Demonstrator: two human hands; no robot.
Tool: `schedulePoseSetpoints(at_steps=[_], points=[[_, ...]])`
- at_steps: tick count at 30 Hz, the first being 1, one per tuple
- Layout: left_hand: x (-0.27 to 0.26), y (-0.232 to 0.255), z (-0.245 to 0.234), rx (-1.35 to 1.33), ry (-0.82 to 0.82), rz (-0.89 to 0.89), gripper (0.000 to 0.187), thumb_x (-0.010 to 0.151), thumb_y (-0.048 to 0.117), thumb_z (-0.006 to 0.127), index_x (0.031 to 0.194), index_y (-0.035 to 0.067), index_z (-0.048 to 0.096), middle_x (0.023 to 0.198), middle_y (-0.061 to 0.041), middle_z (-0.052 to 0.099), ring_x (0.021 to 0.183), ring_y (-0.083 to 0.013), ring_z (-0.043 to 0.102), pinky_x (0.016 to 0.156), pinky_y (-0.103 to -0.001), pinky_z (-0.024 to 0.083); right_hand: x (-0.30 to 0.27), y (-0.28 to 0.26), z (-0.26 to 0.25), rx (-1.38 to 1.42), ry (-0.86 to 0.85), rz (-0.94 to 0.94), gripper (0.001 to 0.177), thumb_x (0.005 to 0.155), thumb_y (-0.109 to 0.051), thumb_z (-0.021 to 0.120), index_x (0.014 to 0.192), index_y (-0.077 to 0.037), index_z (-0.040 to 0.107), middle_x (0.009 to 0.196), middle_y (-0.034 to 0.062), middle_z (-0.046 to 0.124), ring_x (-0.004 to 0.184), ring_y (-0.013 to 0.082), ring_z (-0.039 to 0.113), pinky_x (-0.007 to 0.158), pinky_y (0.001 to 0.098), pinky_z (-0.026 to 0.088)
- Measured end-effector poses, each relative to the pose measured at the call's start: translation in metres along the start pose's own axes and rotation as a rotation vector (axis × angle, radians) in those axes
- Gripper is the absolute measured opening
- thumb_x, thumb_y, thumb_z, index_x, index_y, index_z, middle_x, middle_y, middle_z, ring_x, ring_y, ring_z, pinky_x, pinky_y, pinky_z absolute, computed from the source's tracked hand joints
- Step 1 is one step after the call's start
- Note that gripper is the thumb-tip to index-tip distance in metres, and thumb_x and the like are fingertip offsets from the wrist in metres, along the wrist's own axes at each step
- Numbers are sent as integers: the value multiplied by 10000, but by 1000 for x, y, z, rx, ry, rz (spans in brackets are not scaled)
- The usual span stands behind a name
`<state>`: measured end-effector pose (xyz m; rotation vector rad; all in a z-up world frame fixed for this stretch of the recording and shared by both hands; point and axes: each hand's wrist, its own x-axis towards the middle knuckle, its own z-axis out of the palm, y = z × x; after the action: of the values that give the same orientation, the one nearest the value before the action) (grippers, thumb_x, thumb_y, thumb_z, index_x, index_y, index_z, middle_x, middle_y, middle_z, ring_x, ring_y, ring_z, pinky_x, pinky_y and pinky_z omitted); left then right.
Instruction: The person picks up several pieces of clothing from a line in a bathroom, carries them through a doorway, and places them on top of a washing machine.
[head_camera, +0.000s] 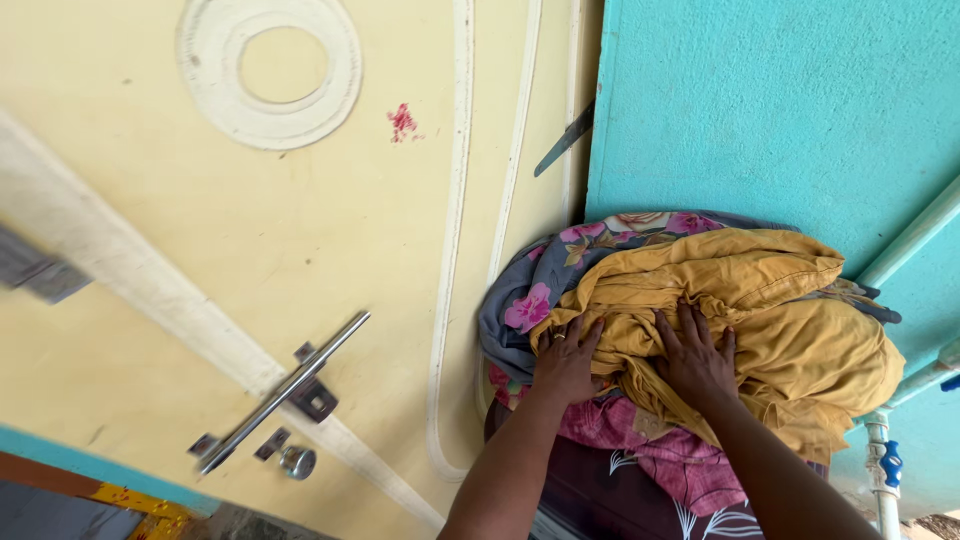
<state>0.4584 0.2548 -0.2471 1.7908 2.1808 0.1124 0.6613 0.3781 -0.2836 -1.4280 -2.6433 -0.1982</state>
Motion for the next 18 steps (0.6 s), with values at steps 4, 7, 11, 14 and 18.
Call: schedulePoseSetpoints(at_steps=[4,7,11,14,18], points=[[-48,-6,0,-1,-114,34,1028,900,446,704,1667,293,36,1773,-46,-102,1462,-353,384,1219,-519,280,-16,-3,-3,2,-83,27,767,932,-513,544,1607,-397,197,1729,34,92,1577,255,126,1200,658,137],[-84,-20,10,-52,-127,20,907,913,342,649,1673,291,157,1795,-27,-7,1445,-334,421,1164,-550,353,-33,-12,-6,19,-83,56,719,936,-469,547,1589,-379,260,1711,55,129,1566,264,141,1183,665,148],[-126,-55,43,186,357,344,758,927,269,695,1599,163,362,1674,-117,289,1568,-321,281,1266,-498,207,-67,-33,-14,-2,26,102,652,880,-282,599,1522,-307,482,1663,80,344,1546,246,302,1154,676,207],[-174,-79,54,18,391,419,610,905,247,708,1475,133,522,1559,-164,457,1534,-356,296,1245,-537,197,-108,-68,-25,140,125,84,583,848,-228,617,1430,-251,593,1555,66,487,1472,246,415,1122,683,252],[-243,-108,56,-64,462,429,243,872,274,753,1035,101,699,1345,-87,645,1479,-309,404,1245,-562,191,-162,-134,-45,237,161,42,474,835,-293,682,1307,-259,678,1477,76,548,1420,246,461,1144,664,253]])
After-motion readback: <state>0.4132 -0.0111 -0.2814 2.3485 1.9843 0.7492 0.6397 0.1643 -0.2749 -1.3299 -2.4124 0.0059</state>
